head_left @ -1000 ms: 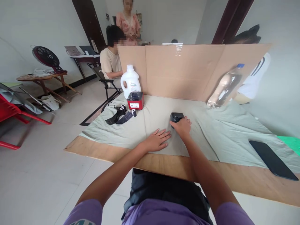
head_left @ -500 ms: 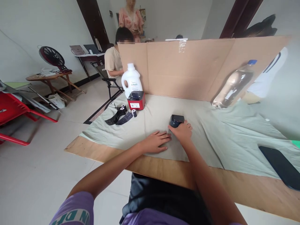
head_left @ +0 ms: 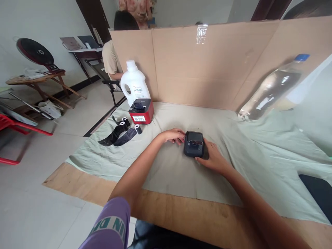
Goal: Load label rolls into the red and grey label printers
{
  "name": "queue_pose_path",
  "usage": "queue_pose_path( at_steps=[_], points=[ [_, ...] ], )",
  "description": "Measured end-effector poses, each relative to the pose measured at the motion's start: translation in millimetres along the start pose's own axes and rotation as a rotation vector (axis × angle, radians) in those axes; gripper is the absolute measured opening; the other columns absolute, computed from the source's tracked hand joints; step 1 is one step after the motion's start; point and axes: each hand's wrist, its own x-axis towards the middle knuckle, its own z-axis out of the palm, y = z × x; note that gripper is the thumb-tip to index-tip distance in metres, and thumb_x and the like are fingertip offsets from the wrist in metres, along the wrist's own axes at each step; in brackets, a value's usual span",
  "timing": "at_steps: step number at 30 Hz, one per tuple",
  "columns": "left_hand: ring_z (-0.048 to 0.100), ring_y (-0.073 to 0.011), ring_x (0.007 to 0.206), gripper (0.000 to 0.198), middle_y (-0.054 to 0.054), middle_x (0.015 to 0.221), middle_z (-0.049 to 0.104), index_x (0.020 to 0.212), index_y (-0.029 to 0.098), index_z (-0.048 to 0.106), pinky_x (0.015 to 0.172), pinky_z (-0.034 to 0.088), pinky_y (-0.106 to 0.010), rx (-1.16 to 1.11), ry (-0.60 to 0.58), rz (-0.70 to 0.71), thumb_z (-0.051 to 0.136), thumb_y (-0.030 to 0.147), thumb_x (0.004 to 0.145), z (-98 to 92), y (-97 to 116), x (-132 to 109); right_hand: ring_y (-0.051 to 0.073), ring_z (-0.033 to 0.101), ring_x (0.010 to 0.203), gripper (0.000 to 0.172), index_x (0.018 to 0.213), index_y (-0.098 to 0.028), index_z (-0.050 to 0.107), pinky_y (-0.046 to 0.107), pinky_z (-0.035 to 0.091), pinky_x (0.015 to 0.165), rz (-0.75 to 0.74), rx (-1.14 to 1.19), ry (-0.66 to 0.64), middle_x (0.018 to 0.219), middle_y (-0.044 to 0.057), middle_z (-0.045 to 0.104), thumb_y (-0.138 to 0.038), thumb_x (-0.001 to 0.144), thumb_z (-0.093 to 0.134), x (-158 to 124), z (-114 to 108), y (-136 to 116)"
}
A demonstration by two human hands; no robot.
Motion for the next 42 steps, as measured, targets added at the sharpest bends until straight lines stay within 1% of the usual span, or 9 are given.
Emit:
queue_pose_path(
  at_steps=[3, 6, 13, 18, 22, 26, 32, 38, 42],
  points=[
    [0.071, -0.0121, 0.068, 0.048, -0.005, 0.098, 0.077, 0.121, 0.024, 0.058, 0.045, 0.033, -0.017, -0.014, -0.044, 0.021, 0.068, 0.038, 0.076, -5.2, -4, 0, 0.041, 0.048, 0.132, 0.096, 0.155, -0.014, 0.024, 0.056, 0.041, 0.108, -0.042, -0.023, 0.057, 0.143, 0.022, 0.050, -0.060, 0.080, 0.064, -3, 9, 1],
    [0.071, -0.0125, 0.068, 0.049, -0.005, 0.098, 0.077, 0.123, 0.024, 0.058, 0.045, 0.033, -0.017, -0.001, -0.060, 0.042, 0.066, 0.040, 0.077, -6.3, -7, 1, 0.041, 0.045, 0.135, 0.094, 0.153, -0.011, 0.028, 0.057, 0.039, 0.110, -0.063, -0.086, 0.087, 0.146, 0.024, 0.048, -0.061, 0.082, 0.063, -6, 13, -1],
    [0.070, -0.0120, 0.063, 0.045, -0.003, 0.093, 0.077, 0.121, 0.025, 0.055, 0.042, 0.029, -0.018, 0.014, -0.038, -0.008, 0.061, 0.034, 0.077, -2.1, -4, 4, 0.040, 0.042, 0.138, 0.095, 0.155, -0.008, 0.026, 0.056, 0.038, 0.113, -0.051, -0.108, 0.060, 0.147, 0.024, 0.047, -0.060, 0.083, 0.061, -7, 11, -4],
    [0.067, -0.0112, 0.056, 0.043, -0.002, 0.084, 0.075, 0.120, 0.024, 0.053, 0.040, 0.024, -0.018, -0.021, -0.063, -0.059, 0.061, 0.032, 0.078, -0.4, 2, 4, 0.039, 0.043, 0.137, 0.096, 0.157, -0.012, 0.023, 0.057, 0.039, 0.111, -0.055, -0.087, 0.072, 0.147, 0.022, 0.047, -0.061, 0.084, 0.061, -7, 11, -4],
    [0.064, -0.0098, 0.053, 0.042, 0.000, 0.079, 0.073, 0.117, 0.024, 0.052, 0.039, 0.022, -0.017, -0.044, -0.080, -0.060, 0.062, 0.027, 0.076, -1.2, 2, 5, 0.038, 0.044, 0.135, 0.094, 0.156, -0.014, 0.027, 0.055, 0.040, 0.111, -0.045, -0.061, 0.065, 0.146, 0.021, 0.049, -0.062, 0.084, 0.062, -6, 11, -2],
    [0.062, -0.0087, 0.052, 0.041, 0.001, 0.079, 0.072, 0.114, 0.024, 0.053, 0.039, 0.023, -0.017, -0.057, -0.081, -0.032, 0.063, 0.026, 0.074, -1.9, -1, 7, 0.037, 0.044, 0.135, 0.094, 0.156, -0.016, 0.028, 0.054, 0.041, 0.111, -0.030, -0.045, 0.063, 0.146, 0.020, 0.049, -0.064, 0.083, 0.063, -6, 10, -2],
    [0.062, -0.0086, 0.052, 0.042, 0.001, 0.079, 0.072, 0.116, 0.025, 0.053, 0.039, 0.022, -0.017, -0.042, -0.067, -0.052, 0.061, 0.025, 0.074, -0.1, 0, 7, 0.039, 0.044, 0.135, 0.096, 0.159, -0.020, 0.023, 0.057, 0.041, 0.109, -0.026, -0.018, 0.056, 0.147, 0.019, 0.048, -0.063, 0.084, 0.063, -6, 10, -2],
    [0.064, -0.0087, 0.058, 0.043, -0.001, 0.085, 0.073, 0.119, 0.025, 0.055, 0.043, 0.028, -0.016, -0.053, -0.101, -0.040, 0.063, 0.030, 0.078, -4.4, 1, 0, 0.038, 0.044, 0.135, 0.096, 0.157, -0.016, 0.026, 0.054, 0.041, 0.110, -0.018, -0.033, 0.053, 0.147, 0.020, 0.048, -0.064, 0.083, 0.063, -6, 10, -3],
    [0.066, -0.0103, 0.062, 0.056, -0.001, 0.085, 0.072, 0.132, 0.027, 0.053, 0.044, 0.030, -0.016, -0.108, -0.086, -0.029, 0.066, 0.035, 0.079, -5.5, 1, -1, 0.038, 0.044, 0.135, 0.096, 0.158, -0.017, 0.025, 0.055, 0.040, 0.110, -0.013, -0.033, 0.051, 0.148, 0.019, 0.048, -0.064, 0.083, 0.062, -6, 10, -2]
  ],
)
